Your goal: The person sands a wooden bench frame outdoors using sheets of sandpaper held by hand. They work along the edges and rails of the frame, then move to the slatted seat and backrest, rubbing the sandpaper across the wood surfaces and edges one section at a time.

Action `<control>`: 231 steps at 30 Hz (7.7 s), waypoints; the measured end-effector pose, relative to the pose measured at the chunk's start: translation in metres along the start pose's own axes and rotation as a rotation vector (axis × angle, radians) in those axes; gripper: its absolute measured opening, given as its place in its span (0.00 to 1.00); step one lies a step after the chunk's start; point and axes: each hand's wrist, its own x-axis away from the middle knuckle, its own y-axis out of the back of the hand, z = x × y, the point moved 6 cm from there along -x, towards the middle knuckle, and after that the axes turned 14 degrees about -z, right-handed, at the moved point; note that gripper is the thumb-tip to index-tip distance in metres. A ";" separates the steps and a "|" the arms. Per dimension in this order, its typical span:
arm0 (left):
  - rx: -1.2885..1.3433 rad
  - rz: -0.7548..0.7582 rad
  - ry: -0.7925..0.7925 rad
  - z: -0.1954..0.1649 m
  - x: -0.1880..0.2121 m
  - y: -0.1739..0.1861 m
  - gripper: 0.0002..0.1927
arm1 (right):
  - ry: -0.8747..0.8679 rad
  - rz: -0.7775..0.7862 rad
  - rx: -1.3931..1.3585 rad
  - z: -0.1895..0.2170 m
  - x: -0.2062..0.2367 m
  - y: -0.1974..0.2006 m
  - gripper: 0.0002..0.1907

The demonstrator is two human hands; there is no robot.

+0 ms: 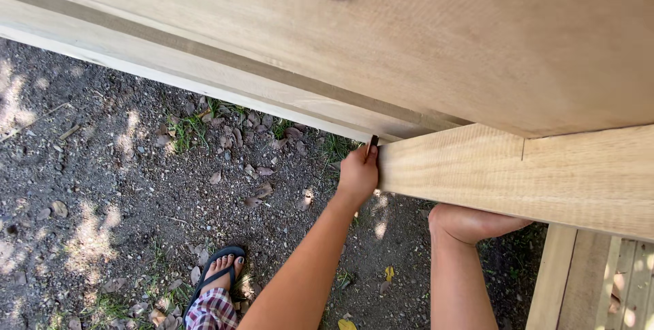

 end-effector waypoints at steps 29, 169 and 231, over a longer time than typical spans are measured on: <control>0.076 -0.154 -0.148 -0.029 0.073 0.041 0.19 | -0.005 0.062 -0.098 0.009 0.004 -0.017 0.45; 0.322 -0.614 -1.011 -0.600 0.202 0.608 0.10 | 1.331 -0.216 0.775 0.592 0.113 -0.497 0.39; 0.169 -0.921 -1.038 -0.607 0.069 0.771 0.33 | 1.665 0.204 0.657 0.459 0.325 -0.744 0.33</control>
